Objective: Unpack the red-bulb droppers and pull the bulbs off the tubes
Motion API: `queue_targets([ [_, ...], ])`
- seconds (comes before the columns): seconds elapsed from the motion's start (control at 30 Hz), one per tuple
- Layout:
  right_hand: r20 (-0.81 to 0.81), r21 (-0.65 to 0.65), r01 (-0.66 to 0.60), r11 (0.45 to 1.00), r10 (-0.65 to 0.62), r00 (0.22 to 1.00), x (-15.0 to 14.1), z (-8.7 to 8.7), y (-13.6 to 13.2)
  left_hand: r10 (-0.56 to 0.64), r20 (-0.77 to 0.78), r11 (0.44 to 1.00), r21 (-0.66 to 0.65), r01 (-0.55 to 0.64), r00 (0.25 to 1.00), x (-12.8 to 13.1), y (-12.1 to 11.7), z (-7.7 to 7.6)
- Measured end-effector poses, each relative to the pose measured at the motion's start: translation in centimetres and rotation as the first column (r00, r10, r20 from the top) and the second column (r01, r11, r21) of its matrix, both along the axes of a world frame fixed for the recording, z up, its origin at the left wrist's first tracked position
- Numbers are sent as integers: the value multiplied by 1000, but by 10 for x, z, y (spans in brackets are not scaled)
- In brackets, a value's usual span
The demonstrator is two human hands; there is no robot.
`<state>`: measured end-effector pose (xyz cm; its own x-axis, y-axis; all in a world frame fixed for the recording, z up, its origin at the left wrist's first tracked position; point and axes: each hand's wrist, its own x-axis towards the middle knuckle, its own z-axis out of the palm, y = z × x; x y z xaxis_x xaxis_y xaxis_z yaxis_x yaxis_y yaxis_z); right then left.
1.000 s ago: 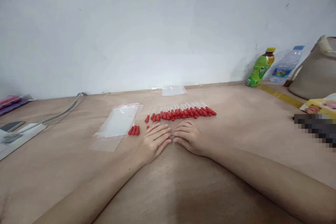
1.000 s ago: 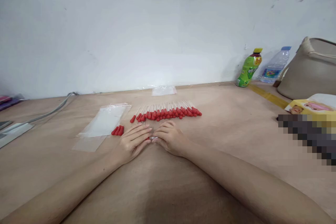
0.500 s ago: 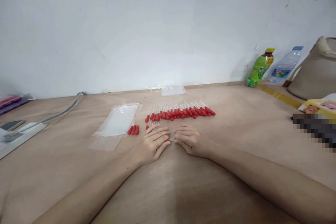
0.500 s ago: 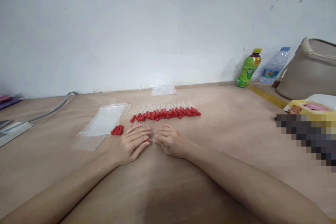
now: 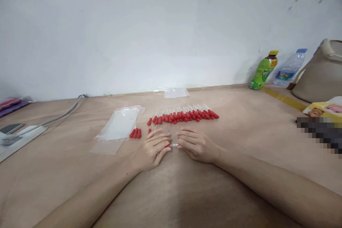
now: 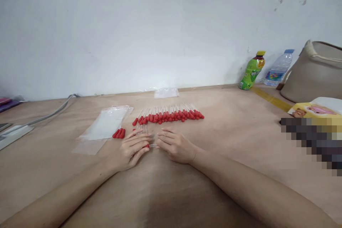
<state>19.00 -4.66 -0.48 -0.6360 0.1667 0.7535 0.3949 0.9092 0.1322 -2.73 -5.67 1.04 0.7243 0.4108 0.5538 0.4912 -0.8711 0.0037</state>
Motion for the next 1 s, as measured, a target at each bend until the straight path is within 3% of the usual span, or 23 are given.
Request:
queue_targets([
  [0.5, -28, 14, -50, 999, 50, 998, 5, 4, -1, -52, 92, 999, 2, 52, 994, -1, -3, 3],
  [0.6, -112, -36, -14, 999, 9, 994, 15, 2, 5, 33, 113, 999, -29, -29, 993, -14, -1, 6],
  [0.67, -198, -121, 66, 991, -89, 976, 21, 0, 10, 153, 174, 988, -22, -151, 973, -26, 4, 11],
  [0.73, -232, -206, 174, 963, -221, 947, 23, -4, 12, 321, 225, 946, -31, -323, 920, -37, 11, 17],
  [0.8, -203, -259, 267, 928, -322, 925, 19, -7, 13, 502, 216, 864, -78, -498, 837, -46, 19, 26],
  [0.9, -137, -323, 283, 903, -340, 931, 9, -8, 12, 695, 55, 714, -175, -678, 717, -59, 31, 41],
  [1.0, -132, -409, 229, 884, -305, 943, -3, -6, 8, 780, -155, 550, -293, -782, 606, -74, 41, 50],
])
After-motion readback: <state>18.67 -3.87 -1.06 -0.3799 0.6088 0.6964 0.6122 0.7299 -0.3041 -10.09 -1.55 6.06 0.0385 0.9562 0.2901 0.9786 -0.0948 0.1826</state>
